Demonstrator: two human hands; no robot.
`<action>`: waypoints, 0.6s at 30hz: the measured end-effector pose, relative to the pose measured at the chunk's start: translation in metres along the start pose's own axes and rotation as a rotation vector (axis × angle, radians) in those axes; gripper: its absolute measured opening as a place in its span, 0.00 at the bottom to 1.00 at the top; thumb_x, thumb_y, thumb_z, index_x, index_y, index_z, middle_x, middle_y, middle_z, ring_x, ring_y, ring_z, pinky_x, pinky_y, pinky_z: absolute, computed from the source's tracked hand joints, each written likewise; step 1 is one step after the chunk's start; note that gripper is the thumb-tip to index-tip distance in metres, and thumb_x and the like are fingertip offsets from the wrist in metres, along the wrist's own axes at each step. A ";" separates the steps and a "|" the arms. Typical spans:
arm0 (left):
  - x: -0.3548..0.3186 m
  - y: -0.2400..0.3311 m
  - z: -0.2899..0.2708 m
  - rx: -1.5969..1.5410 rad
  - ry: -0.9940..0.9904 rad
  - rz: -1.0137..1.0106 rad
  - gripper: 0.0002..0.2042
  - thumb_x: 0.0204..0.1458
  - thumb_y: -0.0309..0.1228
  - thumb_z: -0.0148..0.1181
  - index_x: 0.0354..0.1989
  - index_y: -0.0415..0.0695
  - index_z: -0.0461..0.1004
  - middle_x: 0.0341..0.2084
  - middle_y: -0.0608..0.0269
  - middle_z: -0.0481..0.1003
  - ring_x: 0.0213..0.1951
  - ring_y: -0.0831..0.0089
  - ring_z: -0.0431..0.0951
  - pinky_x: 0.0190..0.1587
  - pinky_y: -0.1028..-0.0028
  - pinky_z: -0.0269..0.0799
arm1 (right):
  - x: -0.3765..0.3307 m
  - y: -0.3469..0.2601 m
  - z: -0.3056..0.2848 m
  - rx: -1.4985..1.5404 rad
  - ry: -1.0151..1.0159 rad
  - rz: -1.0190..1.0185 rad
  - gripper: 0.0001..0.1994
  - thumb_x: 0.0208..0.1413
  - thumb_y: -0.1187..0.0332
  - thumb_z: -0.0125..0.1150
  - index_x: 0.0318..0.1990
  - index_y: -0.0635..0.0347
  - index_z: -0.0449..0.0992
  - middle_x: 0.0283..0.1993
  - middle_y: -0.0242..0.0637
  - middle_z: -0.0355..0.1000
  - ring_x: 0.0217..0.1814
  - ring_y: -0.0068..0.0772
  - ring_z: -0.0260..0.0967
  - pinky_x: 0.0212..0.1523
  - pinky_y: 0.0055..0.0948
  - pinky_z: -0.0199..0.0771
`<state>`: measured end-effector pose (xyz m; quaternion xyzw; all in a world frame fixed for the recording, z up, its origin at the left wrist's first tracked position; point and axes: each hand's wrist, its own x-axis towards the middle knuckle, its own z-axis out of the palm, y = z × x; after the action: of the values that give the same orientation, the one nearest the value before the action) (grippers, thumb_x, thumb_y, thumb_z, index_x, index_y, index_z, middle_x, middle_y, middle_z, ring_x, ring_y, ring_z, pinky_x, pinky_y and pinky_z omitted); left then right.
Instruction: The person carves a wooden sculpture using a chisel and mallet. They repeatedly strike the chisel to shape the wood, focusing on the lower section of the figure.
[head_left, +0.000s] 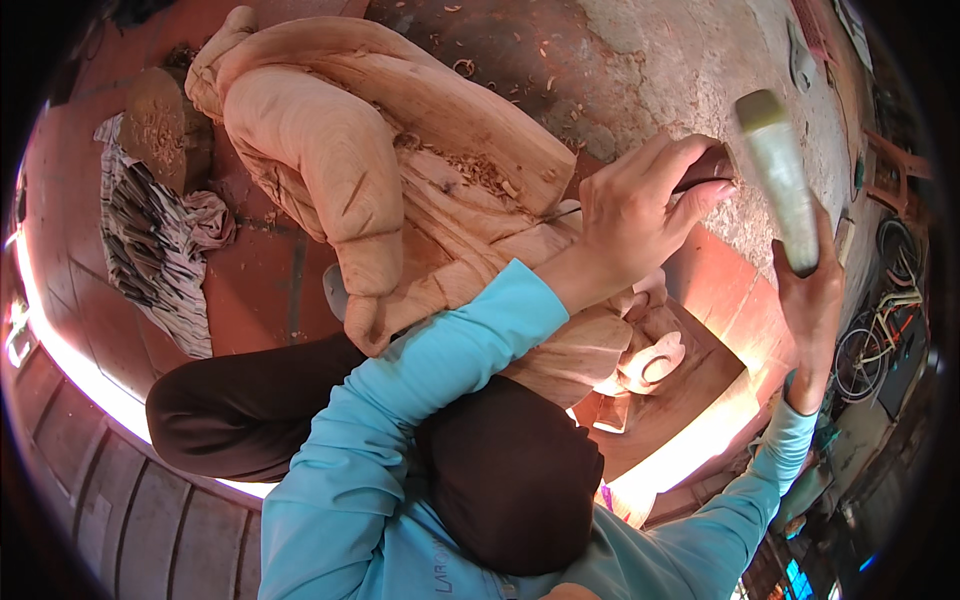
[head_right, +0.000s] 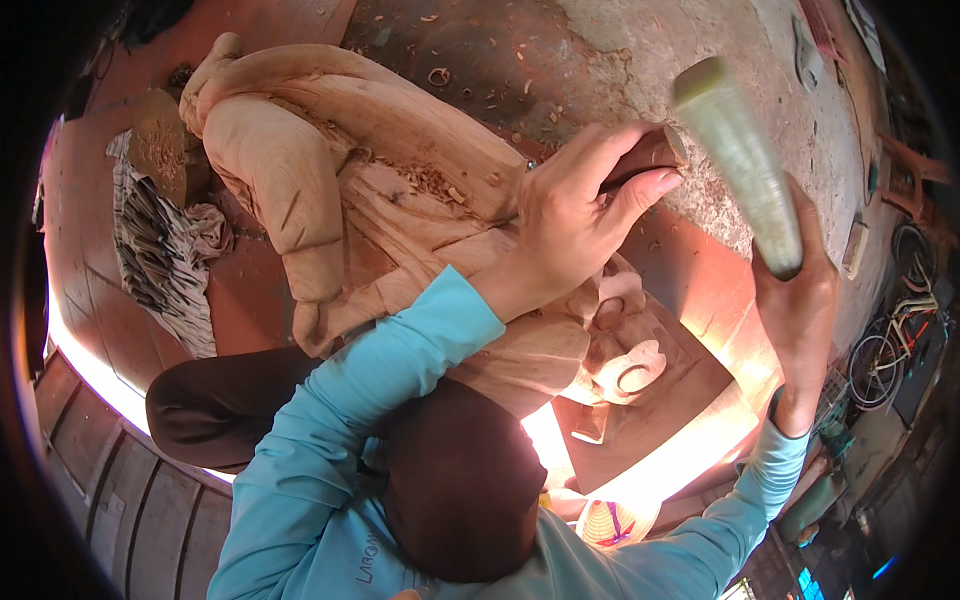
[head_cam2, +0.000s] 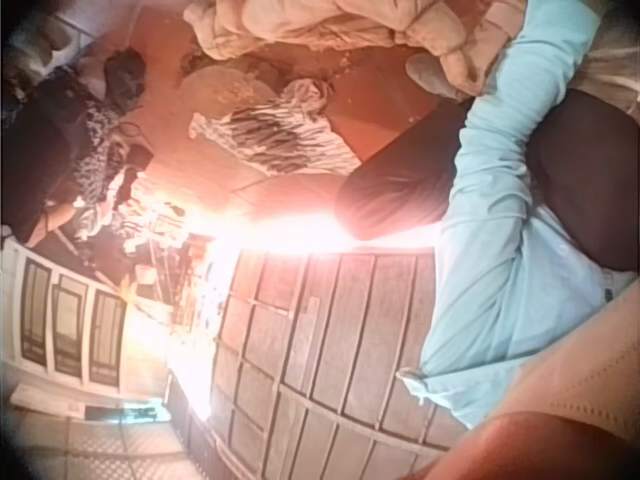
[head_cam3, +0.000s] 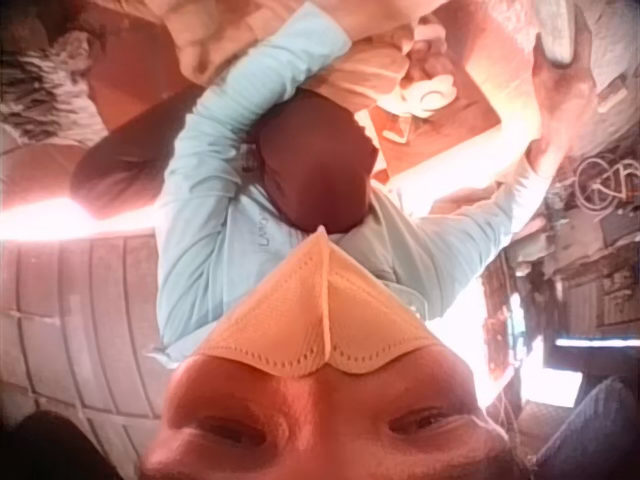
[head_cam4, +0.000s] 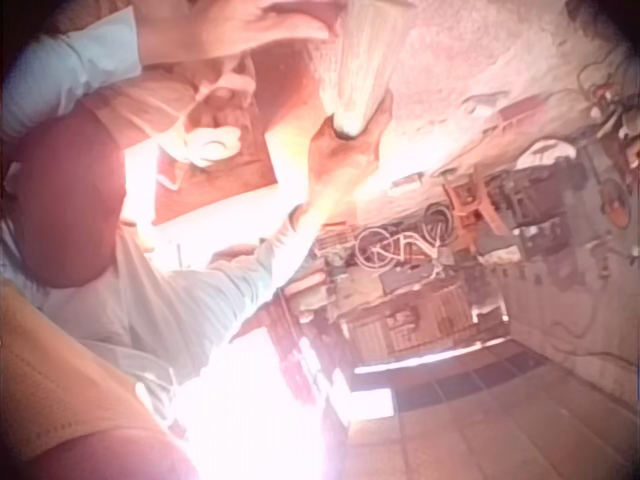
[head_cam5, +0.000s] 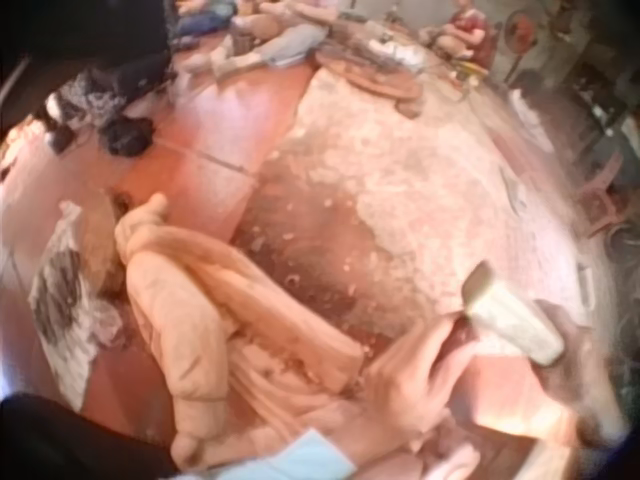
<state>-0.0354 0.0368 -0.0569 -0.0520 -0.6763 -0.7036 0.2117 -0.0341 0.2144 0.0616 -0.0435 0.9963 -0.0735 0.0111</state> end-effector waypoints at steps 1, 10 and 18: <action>0.000 0.000 0.000 0.006 -0.007 0.002 0.13 0.48 0.32 0.63 0.40 0.40 0.73 0.29 0.59 0.75 0.29 0.67 0.77 0.29 0.72 0.71 | 0.001 0.006 -0.004 0.056 -0.029 0.151 0.26 0.46 0.78 0.59 0.56 0.56 0.65 0.37 0.45 0.73 0.39 0.41 0.72 0.37 0.28 0.71; -0.001 -0.001 0.000 0.028 -0.024 -0.031 0.13 0.49 0.33 0.62 0.40 0.40 0.73 0.28 0.59 0.74 0.29 0.66 0.76 0.29 0.73 0.71 | 0.000 0.020 -0.005 0.106 0.022 0.072 0.26 0.48 0.75 0.61 0.57 0.64 0.63 0.30 0.37 0.72 0.31 0.29 0.69 0.35 0.27 0.70; -0.001 -0.004 0.002 0.022 0.016 -0.015 0.13 0.49 0.34 0.63 0.40 0.40 0.73 0.27 0.60 0.74 0.25 0.67 0.75 0.27 0.72 0.69 | 0.002 0.005 -0.006 -0.016 -0.012 -0.091 0.28 0.47 0.76 0.60 0.58 0.60 0.63 0.37 0.45 0.75 0.38 0.29 0.73 0.39 0.29 0.71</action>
<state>-0.0366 0.0393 -0.0611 -0.0390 -0.6825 -0.6983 0.2123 -0.0364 0.2202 0.0668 -0.0893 0.9937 -0.0658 0.0135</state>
